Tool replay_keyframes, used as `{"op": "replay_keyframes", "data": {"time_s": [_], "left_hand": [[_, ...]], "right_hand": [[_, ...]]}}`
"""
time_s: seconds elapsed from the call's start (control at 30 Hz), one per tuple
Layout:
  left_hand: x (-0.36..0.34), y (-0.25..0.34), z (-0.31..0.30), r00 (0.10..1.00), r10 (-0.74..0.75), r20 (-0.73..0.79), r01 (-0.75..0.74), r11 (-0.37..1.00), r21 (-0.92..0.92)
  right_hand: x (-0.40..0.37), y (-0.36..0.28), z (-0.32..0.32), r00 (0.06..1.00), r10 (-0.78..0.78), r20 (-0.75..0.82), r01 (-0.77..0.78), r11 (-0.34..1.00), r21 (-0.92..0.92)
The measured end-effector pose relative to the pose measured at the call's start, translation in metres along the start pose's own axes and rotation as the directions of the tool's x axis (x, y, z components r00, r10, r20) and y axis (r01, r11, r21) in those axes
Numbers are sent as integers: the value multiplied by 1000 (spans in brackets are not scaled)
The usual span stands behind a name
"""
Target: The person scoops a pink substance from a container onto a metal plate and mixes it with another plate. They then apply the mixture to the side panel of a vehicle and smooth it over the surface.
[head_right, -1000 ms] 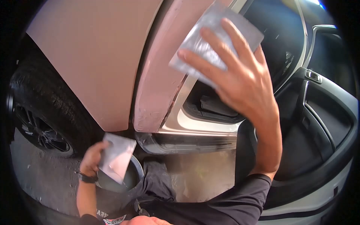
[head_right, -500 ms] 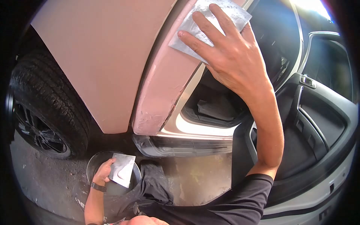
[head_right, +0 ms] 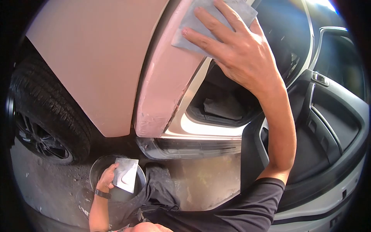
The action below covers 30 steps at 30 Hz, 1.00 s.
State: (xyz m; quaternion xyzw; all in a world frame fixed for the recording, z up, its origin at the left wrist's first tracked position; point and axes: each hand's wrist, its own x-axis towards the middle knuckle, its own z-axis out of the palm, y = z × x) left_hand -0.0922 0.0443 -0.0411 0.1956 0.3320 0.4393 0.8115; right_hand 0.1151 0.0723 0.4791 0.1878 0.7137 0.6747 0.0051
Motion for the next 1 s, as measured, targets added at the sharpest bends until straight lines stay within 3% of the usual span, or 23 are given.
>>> {"op": "replay_keyframes", "data": {"time_s": [0.27,0.37,0.47,0.6,0.7,1.0], "left_hand": [[-5,3,6,999,-10,-50,8,999,-37],[2,-3,-1,1000,2,-29,-4,999,-50],[6,-5,-2,1000,2,-19,-4,997,-83],[7,-6,-1,999,21,29,-18,996,-92],[8,-6,-4,999,43,-22,-43,999,9],[11,-7,-9,1000,7,20,-6,1000,-11]], "right_hand": [[-53,21,38,996,32,-83,-20,989,147],[-68,24,40,997,48,-56,-41,993,114],[-79,19,23,990,122,67,-125,991,49],[-66,13,6,990,138,24,-139,988,65],[-35,1,-4,994,109,7,-109,992,61],[-3,-19,-2,999,33,-30,-34,999,-26]]}}
